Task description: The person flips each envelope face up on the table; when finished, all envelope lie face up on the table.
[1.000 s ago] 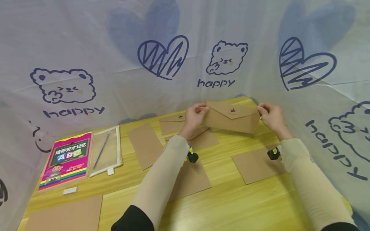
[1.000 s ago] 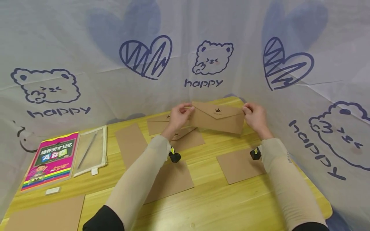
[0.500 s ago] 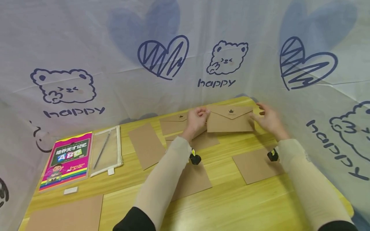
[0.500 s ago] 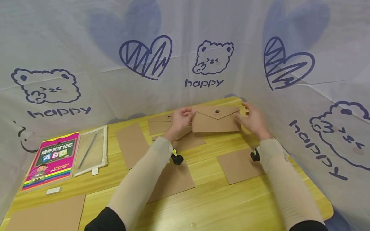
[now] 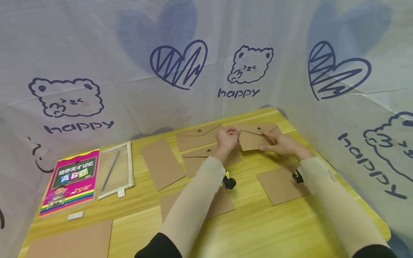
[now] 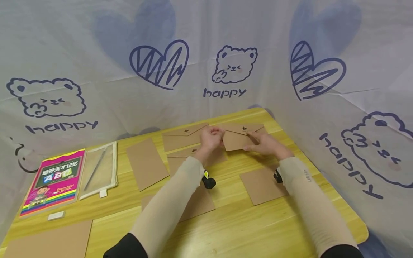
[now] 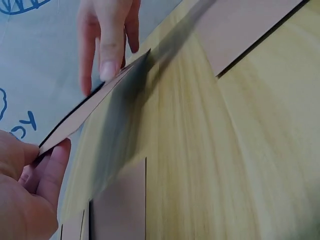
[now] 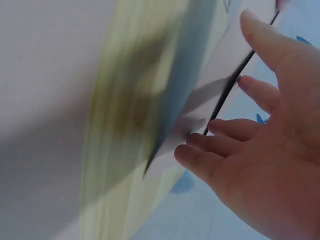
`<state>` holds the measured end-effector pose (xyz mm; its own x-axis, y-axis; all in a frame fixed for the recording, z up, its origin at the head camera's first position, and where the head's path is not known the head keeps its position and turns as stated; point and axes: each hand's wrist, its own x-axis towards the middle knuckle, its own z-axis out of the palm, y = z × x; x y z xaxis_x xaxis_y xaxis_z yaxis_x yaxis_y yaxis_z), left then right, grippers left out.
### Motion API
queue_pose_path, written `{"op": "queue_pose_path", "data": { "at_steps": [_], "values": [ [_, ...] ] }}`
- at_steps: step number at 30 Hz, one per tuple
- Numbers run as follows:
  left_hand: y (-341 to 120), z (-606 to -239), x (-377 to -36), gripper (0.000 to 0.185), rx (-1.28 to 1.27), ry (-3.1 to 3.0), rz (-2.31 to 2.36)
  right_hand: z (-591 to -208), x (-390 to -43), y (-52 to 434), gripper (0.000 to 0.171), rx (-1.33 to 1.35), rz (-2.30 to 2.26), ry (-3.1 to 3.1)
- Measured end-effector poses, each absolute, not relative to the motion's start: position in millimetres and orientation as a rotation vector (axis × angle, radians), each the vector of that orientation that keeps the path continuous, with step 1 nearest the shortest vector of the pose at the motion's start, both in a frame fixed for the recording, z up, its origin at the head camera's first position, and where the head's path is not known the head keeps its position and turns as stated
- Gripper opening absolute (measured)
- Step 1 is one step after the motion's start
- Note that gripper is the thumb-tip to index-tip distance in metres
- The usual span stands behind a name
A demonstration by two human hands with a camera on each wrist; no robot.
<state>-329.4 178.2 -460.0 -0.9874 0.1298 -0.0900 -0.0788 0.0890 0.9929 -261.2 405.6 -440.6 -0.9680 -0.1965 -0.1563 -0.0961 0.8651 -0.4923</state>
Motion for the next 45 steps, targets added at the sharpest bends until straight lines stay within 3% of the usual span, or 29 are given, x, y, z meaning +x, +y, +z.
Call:
{"op": "queue_pose_path", "data": {
  "at_steps": [16, 28, 34, 37, 45],
  "values": [
    [198.0, -462.2, -311.7, 0.086, 0.451, 2.565, 1.219, -454.7, -269.3, 404.5, 0.073, -0.234, -0.676, 2.796],
    [200.8, -455.5, -301.6, 0.085, 0.712, 2.871, 0.441, -454.9, -273.3, 421.5, 0.068, -0.166, -0.671, 2.783],
    [204.5, -455.1, -296.4, 0.062, 1.203, 2.745, 0.219, -452.8, -277.3, 427.9, 0.065, -0.191, -0.632, 2.802],
    [208.5, -455.7, -289.9, 0.06, 1.37, 2.646, 0.12, -452.2, -279.7, 430.1, 0.065, -0.198, -0.601, 2.818],
    [211.2, -457.7, -278.7, 0.079, 1.126, 2.657, -0.039, -455.6, -285.1, 419.6, 0.068, -0.143, -0.666, 2.802]
  ]
}}
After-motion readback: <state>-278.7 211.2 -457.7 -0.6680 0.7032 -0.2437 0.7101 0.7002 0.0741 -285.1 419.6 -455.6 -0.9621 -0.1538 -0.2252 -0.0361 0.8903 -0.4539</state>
